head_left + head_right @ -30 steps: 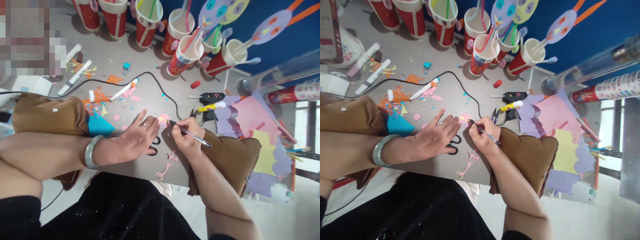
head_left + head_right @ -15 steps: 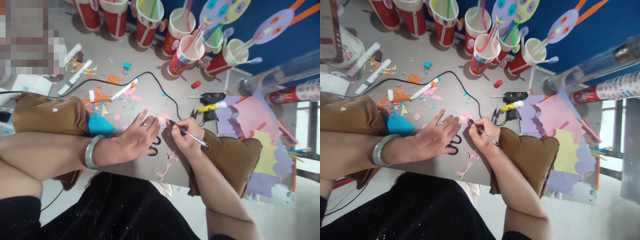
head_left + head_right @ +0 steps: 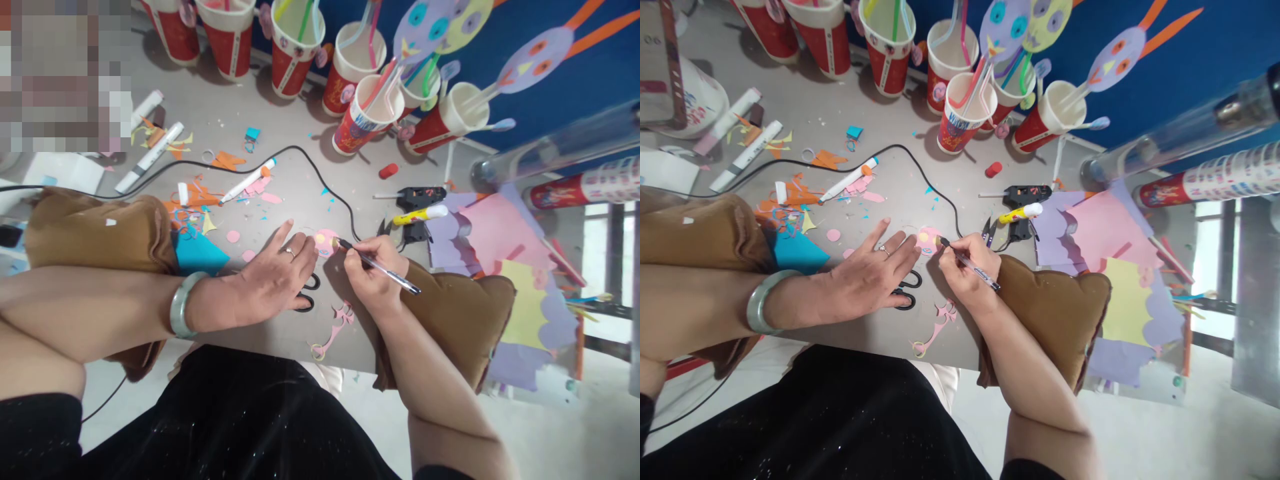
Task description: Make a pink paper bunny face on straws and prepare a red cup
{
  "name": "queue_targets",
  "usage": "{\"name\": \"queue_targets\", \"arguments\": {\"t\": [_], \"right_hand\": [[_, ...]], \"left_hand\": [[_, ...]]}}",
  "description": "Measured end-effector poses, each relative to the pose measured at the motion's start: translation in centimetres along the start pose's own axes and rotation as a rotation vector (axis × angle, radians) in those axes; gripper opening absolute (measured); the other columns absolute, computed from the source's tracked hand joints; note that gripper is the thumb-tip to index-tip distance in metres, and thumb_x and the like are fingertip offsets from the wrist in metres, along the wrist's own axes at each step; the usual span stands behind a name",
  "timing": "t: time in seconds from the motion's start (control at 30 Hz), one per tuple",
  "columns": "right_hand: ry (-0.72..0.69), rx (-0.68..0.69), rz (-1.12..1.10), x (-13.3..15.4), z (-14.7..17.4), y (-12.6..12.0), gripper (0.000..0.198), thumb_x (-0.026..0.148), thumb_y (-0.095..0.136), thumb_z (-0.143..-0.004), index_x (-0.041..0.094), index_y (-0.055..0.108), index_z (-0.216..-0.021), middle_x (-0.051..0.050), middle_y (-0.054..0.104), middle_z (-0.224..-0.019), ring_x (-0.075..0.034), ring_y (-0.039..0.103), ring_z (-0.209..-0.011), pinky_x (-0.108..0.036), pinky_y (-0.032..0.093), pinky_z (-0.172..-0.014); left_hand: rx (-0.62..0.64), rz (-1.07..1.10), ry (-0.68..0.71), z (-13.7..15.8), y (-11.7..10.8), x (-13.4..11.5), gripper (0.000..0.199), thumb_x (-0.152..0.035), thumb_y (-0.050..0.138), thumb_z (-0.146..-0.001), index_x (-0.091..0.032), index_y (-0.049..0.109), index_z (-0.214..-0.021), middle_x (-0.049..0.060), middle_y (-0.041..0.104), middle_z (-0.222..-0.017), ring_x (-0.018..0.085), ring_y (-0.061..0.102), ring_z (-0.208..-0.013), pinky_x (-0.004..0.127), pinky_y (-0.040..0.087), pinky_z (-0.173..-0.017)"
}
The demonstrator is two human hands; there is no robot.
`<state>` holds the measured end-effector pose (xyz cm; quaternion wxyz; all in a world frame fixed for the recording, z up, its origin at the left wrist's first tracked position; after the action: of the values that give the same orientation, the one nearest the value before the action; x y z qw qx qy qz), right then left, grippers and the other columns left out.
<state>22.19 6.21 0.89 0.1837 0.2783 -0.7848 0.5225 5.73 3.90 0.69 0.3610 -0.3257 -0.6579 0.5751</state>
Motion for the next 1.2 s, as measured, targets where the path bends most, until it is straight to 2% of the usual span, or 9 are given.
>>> {"name": "queue_targets", "arguments": {"t": [0.23, 0.5, 0.73, 0.87, 1.2], "right_hand": [[0.0, 0.014, 0.021, 0.06, -0.02, 0.1, 0.011, 0.032, 0.062, -0.086, 0.025, 0.057, -0.08, 0.004, 0.063, -0.059, -0.016, 0.062, -0.051, -0.028, 0.051, -0.051], [-0.032, 0.0, 0.007, 0.49, -0.06, -0.12, 0.01, 0.027, 0.063, -0.084, 0.025, 0.055, -0.078, 0.006, 0.058, -0.055, -0.013, 0.056, -0.047, -0.027, 0.047, -0.048], [0.029, 0.016, -0.003, -0.23, 0.19, -0.1, 0.01, 0.032, 0.063, -0.086, 0.025, 0.056, -0.082, 0.004, 0.062, -0.059, -0.015, 0.061, -0.05, -0.028, 0.051, -0.052], [0.026, 0.012, 0.011, -0.23, 0.12, -0.04, 0.012, 0.033, 0.062, -0.087, 0.025, 0.057, -0.081, 0.004, 0.063, -0.058, -0.016, 0.063, -0.05, -0.028, 0.052, -0.052], [-0.021, 0.0, -0.008, 0.41, -0.05, -0.21, 0.011, 0.026, 0.063, -0.084, 0.025, 0.054, -0.078, 0.007, 0.057, -0.055, -0.013, 0.055, -0.046, -0.026, 0.046, -0.047]], "left_hand": [[-0.006, -0.013, -0.002, -0.01, -0.04, 0.02, 0.091, -0.071, 0.064, -0.089, 0.002, 0.059, -0.141, 0.027, 0.061, -0.141, 0.039, 0.057, -0.127, 0.062, 0.037, -0.119], [0.019, -0.006, -0.003, -0.08, 0.06, 0.02, 0.089, -0.07, 0.062, -0.091, 0.002, 0.058, -0.142, 0.027, 0.061, -0.141, 0.039, 0.057, -0.129, 0.063, 0.036, -0.119], [0.022, -0.025, -0.009, -0.04, 0.04, 0.05, 0.084, -0.069, 0.059, -0.093, 0.0, 0.06, -0.141, 0.025, 0.061, -0.141, 0.037, 0.056, -0.128, 0.061, 0.034, -0.121], [-0.006, -0.019, 0.001, 0.04, -0.02, -0.03, 0.089, -0.071, 0.062, -0.09, 0.003, 0.059, -0.141, 0.027, 0.06, -0.14, 0.04, 0.056, -0.127, 0.063, 0.036, -0.12], [-0.006, -0.004, -0.004, 0.01, 0.22, -0.01, 0.088, -0.069, 0.064, -0.09, 0.004, 0.058, -0.14, 0.028, 0.06, -0.14, 0.04, 0.055, -0.127, 0.064, 0.036, -0.119]]}}
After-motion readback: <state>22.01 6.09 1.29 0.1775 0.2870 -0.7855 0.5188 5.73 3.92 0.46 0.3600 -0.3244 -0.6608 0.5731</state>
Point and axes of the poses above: each hand's wrist, its own z-axis away from the middle knuckle, its own y-axis out of the palm, x = y × z, the point moved 7 cm from there along -z, towards the middle knuckle
